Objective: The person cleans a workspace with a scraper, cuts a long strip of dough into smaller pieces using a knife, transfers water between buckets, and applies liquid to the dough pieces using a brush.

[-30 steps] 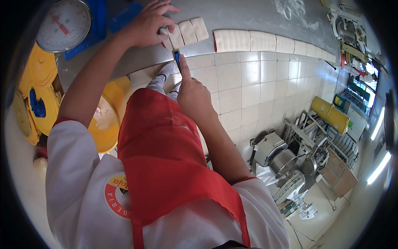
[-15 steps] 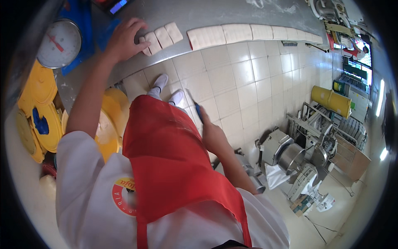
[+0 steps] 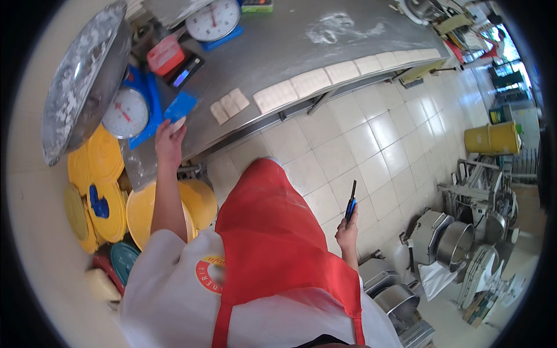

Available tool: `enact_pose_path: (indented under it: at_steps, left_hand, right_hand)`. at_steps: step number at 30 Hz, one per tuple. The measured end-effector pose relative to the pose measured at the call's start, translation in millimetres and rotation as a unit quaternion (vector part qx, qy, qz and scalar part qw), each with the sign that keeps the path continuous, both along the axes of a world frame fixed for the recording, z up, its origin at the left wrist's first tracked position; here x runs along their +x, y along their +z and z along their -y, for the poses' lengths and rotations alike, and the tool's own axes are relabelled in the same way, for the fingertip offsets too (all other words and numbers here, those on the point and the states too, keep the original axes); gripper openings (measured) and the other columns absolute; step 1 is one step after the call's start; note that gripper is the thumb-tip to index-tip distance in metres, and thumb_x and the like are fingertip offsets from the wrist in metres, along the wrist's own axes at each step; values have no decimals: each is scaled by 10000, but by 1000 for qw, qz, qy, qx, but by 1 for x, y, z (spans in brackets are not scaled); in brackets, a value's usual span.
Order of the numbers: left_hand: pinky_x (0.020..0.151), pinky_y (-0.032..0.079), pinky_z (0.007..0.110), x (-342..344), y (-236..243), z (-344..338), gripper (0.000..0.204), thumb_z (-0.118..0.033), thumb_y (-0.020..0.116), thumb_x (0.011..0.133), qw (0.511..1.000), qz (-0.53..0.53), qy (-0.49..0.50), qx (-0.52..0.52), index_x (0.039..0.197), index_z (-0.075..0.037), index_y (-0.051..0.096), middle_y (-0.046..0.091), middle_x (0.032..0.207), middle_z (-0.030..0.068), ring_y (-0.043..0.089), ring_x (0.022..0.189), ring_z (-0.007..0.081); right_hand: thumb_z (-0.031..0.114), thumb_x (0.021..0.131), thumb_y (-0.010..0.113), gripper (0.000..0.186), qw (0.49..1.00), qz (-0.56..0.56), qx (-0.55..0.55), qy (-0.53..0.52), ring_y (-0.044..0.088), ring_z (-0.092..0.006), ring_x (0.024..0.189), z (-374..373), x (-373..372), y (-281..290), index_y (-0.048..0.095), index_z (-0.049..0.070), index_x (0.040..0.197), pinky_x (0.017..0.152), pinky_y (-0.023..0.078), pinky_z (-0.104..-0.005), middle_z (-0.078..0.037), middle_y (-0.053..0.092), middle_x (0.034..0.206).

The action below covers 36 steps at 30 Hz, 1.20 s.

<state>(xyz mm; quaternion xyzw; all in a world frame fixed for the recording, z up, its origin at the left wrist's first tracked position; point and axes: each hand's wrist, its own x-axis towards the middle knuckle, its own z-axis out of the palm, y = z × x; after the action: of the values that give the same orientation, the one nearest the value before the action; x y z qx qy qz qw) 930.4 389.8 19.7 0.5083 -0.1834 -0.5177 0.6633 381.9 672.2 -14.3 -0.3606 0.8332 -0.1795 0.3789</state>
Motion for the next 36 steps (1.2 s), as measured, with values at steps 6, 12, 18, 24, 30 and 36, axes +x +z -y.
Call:
enact_pose_path:
  at_steps: [6,12,18,24,30,36]
  left_hand:
    - [874,577,381,-35,-19,19,188,-186,607,998,981,-118,122,92,1153,-80,598,611,1025,38,623,879,185]
    - [545,437,254,-247,10,86,193,-204,568,1020,940,-152,-258,161,1152,-74,622,541,820,-17,512,662,83]
    - [545,436,247,-395,47,157,268,-336,641,1003,957,-33,-279,78,1139,-106,627,605,880,-25,552,641,78]
    - [467,360,241,-415,25,248,235,-339,682,973,969,-21,-202,143,991,-123,590,592,788,-14,519,579,68]
    - [454,355,234,-446,36,316,225,-329,686,978,990,1,-72,124,978,-119,606,610,800,-12,529,574,67]
    - [464,365,239,-534,36,300,212,-308,686,989,989,79,48,114,971,-105,626,644,858,-4,550,592,70]
  right_hand:
    - [131,1023,497,722,992,5,-121,42,621,-176,629,123,-15,-39,113,108,1634,585,531,-362,-90,628,797]
    - [147,962,538,732,965,122,-208,107,554,-493,1273,310,18,53,198,-27,1587,1093,439,-459,-404,518,1373]
    - [139,973,590,605,883,71,-277,373,556,-420,1238,415,27,97,375,-23,1516,1069,448,-421,-295,525,1338]
    - [269,981,639,638,897,-18,-252,362,482,-426,1328,470,-136,110,401,41,1528,1130,414,-452,-254,448,1457]
    - [281,957,677,707,929,-217,-218,208,426,-455,1404,571,-400,34,364,96,1563,1156,408,-477,-280,323,1582]
    - [234,934,671,673,877,-331,-275,216,424,-495,1382,781,-613,1,420,113,1547,1138,413,-502,-304,333,1579]
